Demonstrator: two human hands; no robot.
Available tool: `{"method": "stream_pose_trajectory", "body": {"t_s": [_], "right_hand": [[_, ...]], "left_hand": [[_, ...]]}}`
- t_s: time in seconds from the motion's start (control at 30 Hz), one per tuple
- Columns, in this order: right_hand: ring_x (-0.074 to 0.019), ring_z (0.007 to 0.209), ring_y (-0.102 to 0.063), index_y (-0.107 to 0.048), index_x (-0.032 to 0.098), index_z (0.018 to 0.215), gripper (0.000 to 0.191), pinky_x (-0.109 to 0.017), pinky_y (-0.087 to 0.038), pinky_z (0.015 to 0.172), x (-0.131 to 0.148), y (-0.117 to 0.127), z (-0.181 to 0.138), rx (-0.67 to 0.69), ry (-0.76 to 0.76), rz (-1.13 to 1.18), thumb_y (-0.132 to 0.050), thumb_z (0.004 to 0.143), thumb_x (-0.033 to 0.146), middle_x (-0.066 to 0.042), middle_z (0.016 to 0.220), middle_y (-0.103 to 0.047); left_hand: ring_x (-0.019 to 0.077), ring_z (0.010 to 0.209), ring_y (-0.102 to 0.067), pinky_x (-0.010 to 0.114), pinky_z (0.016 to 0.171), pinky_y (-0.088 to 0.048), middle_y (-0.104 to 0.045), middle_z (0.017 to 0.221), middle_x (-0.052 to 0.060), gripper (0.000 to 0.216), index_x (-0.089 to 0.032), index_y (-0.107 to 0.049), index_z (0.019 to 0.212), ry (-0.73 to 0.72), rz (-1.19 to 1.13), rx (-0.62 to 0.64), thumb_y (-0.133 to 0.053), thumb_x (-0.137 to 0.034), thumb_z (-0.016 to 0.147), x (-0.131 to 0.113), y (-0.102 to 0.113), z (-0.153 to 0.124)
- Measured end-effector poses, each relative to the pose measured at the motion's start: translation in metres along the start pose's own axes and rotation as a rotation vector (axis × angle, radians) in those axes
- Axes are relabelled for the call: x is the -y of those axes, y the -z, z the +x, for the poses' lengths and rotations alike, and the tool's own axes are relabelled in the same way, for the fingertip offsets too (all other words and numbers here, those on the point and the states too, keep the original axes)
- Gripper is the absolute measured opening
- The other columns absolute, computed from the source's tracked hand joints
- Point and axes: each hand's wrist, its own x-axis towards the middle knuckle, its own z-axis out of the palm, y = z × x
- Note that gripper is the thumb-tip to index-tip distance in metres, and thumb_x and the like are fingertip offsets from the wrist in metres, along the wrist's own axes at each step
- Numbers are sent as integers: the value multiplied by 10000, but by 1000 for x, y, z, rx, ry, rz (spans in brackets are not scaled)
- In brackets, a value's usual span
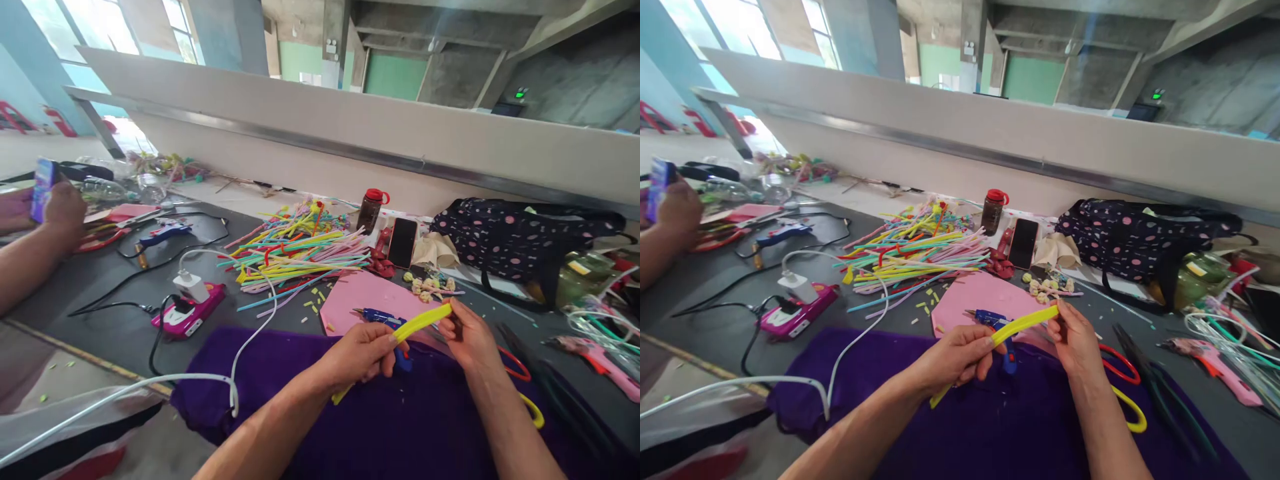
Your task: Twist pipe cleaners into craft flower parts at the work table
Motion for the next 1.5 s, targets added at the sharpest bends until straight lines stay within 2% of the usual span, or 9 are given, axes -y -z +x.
{"method": "stream_pose_trajectory", "body": {"t_s": [0.13,0.4,0.67,0.8,0.9,1.0,1.1,1.27,1.5], "right_hand": [[-18,385,-360,-576,151,697,203,-135,-256,305,-3,0,1,5,20,8,-682,662,321,48,562,-453],[-17,380,-358,-585,143,706,222,-132,-240,306,1,1,2,-41,77,-88,-702,635,318,51,539,-451],[-23,358,-348,-562,145,681,229,-140,-203,307,3,-1,3,-6,73,-135,-682,638,336,57,482,-435],[-22,350,-331,-566,136,681,255,-145,-180,307,-2,-14,-6,75,-5,-223,-661,648,370,54,473,-433],[-24,350,-346,-570,128,687,258,-147,-178,311,-11,-29,-16,176,-56,-263,-645,662,374,46,478,-452],[-31,346,-362,-574,126,688,255,-150,-171,308,-18,-42,-26,236,-87,-271,-635,669,373,40,476,-467],[-33,341,-356,-582,127,717,265,-152,-158,306,-19,-48,-32,266,-112,-242,-629,675,385,39,475,-468],[-27,338,-318,-586,128,726,271,-154,-137,316,-20,-48,-31,279,-137,-208,-620,680,393,45,470,-449],[-35,351,-365,-587,126,717,276,-161,-163,313,-21,-46,-30,279,-137,-183,-640,662,392,44,478,-465]], "left_hand": [[17,319,-276,163,327,-193,-500,523,-43,353,-121,-572,880,-29,2,16,-416,-430,810,1,5,3],[19,298,-247,167,314,-139,-483,487,-50,290,-122,-551,845,-33,-45,-82,-438,-385,795,3,12,10],[17,288,-289,156,306,-153,-523,491,-33,297,-114,-563,862,9,32,115,-452,-381,797,-1,8,1],[67,403,-505,151,362,-339,-617,627,39,342,-114,-575,923,77,82,330,-462,-411,796,-4,3,-8],[123,508,-596,174,397,-407,-641,708,80,374,-113,-575,947,111,39,413,-459,-434,794,-1,-3,-8],[128,476,-589,170,356,-392,-647,691,88,383,-111,-581,930,153,-7,392,-438,-442,804,4,-5,-3],[86,375,-514,149,309,-340,-644,630,80,373,-101,-587,883,173,-35,304,-432,-433,811,8,-4,2],[45,286,-399,146,271,-248,-625,572,50,356,-98,-582,865,111,-82,183,-443,-422,811,10,2,8],[37,277,-346,163,281,-197,-602,533,29,369,-98,-586,867,90,-58,127,-478,-442,786,11,1,10]]}}
